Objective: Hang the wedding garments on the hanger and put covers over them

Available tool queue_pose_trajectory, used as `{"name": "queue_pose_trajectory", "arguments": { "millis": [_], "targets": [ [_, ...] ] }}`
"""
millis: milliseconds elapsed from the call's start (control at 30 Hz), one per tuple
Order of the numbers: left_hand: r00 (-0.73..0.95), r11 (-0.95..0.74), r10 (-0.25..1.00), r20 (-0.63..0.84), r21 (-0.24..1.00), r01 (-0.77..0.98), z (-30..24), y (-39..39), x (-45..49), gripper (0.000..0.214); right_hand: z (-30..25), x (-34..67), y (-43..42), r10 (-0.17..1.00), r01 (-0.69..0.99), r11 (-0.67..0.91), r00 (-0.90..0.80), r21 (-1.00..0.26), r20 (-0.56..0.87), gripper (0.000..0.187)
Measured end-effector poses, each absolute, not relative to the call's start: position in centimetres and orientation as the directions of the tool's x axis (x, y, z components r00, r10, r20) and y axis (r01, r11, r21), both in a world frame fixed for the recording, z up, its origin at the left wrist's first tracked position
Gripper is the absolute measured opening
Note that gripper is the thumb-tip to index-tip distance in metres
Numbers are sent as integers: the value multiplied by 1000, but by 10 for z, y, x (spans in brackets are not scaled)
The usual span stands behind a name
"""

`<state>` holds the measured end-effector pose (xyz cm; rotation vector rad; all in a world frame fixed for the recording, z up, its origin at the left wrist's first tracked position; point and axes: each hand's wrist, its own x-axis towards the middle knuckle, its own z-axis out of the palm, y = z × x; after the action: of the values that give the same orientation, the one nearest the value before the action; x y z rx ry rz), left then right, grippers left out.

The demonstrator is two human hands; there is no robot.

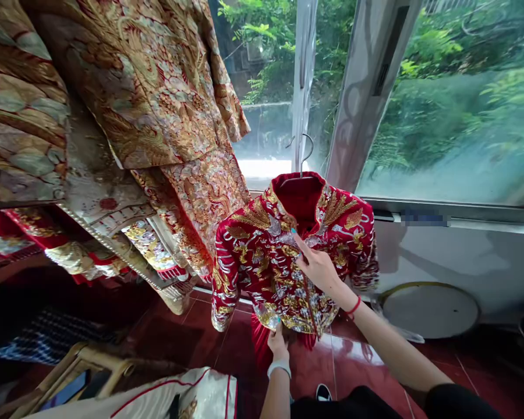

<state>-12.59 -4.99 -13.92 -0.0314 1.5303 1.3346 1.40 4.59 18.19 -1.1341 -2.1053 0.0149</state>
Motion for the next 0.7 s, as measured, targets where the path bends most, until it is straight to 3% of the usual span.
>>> {"name": "queue_pose_trajectory", "arguments": {
  "millis": [133, 333, 533, 700],
  "targets": [
    [-507, 410, 454, -733, 677, -611, -140, -61, -134, 18, 184, 17, 57, 723, 745, 600, -349, -291, 596, 60],
    [-475, 407, 443, -760, 643, -649, -137, -54, -122, 27, 186, 24, 56, 733, 732, 603, -352, -316, 581, 61],
    [-341, 335, 536, -772, 566, -753, -127, -49, -110, 9, 182, 28, 56, 750, 704, 603, -342, -375, 566, 60],
    [-120, 355, 634, -764, 426, -832, -116, -57, -85, 10, 172, 38, 46, 762, 495, 647, -378, -581, 526, 50]
  ]
}}
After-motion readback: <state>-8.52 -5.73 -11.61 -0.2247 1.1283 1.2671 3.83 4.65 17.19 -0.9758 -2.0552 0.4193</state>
